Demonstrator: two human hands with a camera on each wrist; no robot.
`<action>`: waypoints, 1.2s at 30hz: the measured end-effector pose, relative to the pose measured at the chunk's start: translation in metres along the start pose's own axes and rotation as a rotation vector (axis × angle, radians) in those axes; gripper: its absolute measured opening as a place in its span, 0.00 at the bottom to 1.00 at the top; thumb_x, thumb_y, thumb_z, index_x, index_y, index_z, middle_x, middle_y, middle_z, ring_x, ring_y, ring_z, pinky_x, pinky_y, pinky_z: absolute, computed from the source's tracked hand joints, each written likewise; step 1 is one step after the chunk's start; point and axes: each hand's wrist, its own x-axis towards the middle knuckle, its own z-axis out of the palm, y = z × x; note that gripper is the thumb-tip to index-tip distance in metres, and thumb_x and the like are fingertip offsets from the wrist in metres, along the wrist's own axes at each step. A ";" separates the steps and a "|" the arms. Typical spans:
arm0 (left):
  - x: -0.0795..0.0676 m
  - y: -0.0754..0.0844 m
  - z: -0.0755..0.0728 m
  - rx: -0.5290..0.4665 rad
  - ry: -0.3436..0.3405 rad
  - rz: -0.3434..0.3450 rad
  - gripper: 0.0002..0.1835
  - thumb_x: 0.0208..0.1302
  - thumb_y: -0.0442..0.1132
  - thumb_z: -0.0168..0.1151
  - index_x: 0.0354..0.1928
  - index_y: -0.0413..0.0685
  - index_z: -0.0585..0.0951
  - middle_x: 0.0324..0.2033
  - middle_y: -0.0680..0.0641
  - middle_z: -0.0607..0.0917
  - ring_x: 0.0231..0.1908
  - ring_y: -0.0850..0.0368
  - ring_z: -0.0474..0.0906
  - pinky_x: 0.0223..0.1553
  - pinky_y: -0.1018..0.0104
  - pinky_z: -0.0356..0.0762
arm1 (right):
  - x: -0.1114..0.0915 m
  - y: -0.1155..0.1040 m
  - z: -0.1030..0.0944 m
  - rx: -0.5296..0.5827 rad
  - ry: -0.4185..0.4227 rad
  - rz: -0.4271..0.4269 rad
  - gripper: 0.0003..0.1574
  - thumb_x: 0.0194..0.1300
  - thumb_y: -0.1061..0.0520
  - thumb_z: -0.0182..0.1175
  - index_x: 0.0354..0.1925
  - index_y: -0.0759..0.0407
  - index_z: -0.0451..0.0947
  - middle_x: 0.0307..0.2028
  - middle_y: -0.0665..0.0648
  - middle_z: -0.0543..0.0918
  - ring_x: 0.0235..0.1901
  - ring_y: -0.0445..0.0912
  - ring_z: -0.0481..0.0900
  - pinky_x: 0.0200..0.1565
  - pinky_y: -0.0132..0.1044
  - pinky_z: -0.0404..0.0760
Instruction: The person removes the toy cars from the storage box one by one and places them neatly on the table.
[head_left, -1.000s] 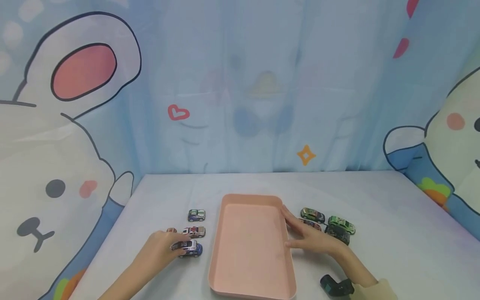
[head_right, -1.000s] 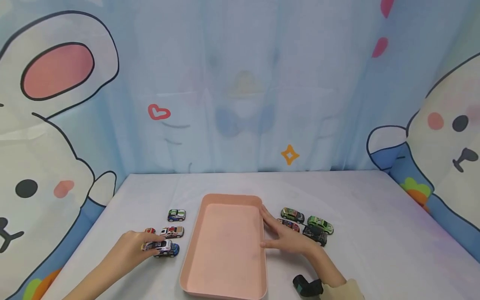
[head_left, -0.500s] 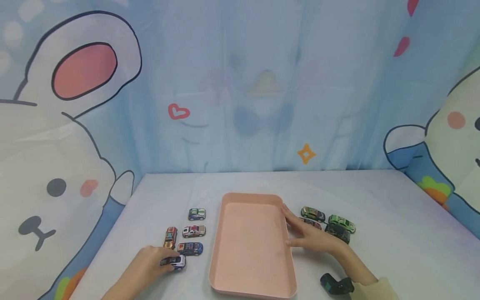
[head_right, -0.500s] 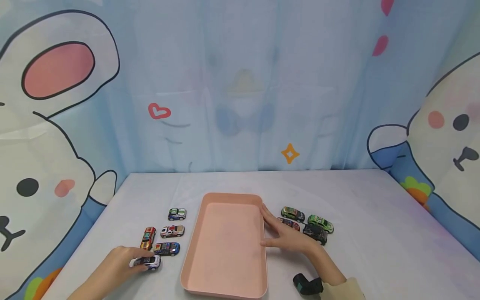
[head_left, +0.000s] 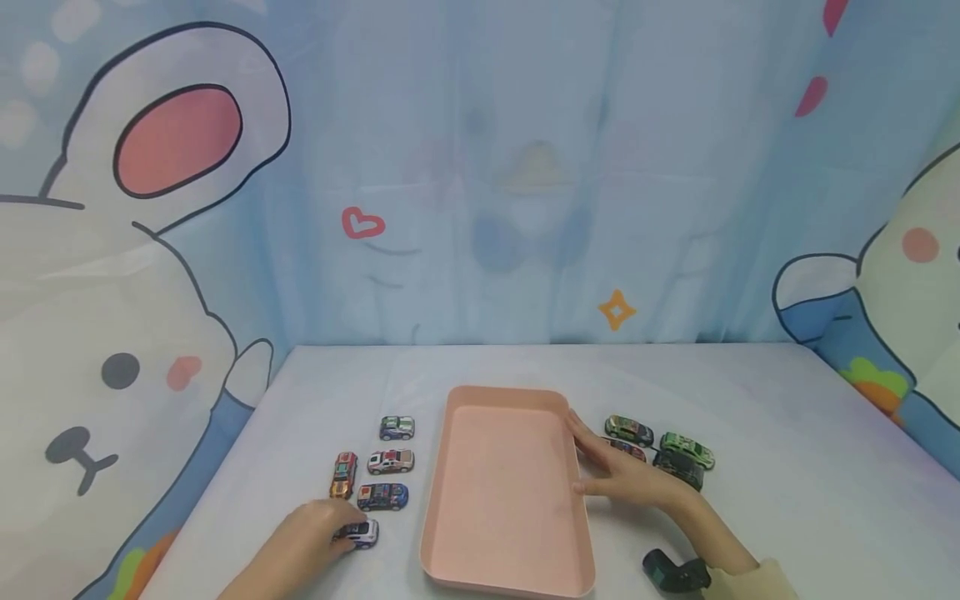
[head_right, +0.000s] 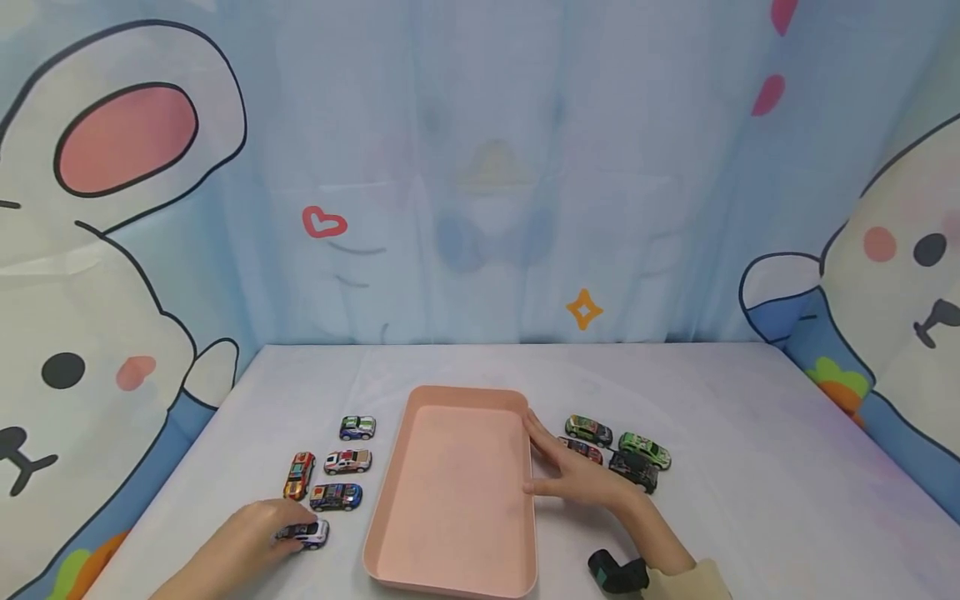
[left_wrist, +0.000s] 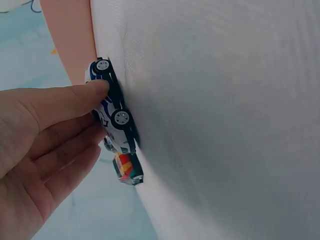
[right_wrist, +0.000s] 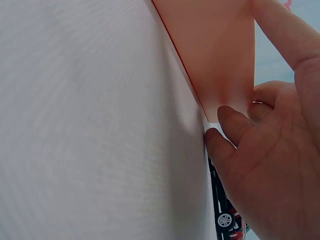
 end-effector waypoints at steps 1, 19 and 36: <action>0.000 0.000 0.000 0.044 0.001 0.031 0.12 0.42 0.32 0.74 0.33 0.44 0.85 0.32 0.48 0.85 0.36 0.53 0.81 0.37 0.61 0.80 | 0.000 0.000 0.000 0.002 0.000 0.003 0.58 0.61 0.58 0.63 0.73 0.63 0.34 0.71 0.65 0.30 0.68 0.62 0.34 0.57 0.19 0.47; 0.081 0.042 -0.043 0.147 0.256 0.333 0.30 0.64 0.47 0.60 0.65 0.42 0.67 0.62 0.41 0.69 0.63 0.46 0.62 0.62 0.49 0.57 | 0.000 0.001 -0.008 -0.075 0.012 0.058 0.58 0.62 0.52 0.63 0.73 0.61 0.35 0.71 0.64 0.32 0.68 0.61 0.37 0.62 0.30 0.48; 0.169 0.066 -0.011 0.104 -0.108 0.386 0.43 0.67 0.56 0.53 0.73 0.45 0.46 0.71 0.43 0.48 0.69 0.47 0.39 0.65 0.45 0.44 | 0.020 -0.061 -0.026 -0.602 -0.043 0.136 0.56 0.63 0.39 0.57 0.70 0.71 0.44 0.69 0.70 0.46 0.65 0.63 0.52 0.63 0.60 0.51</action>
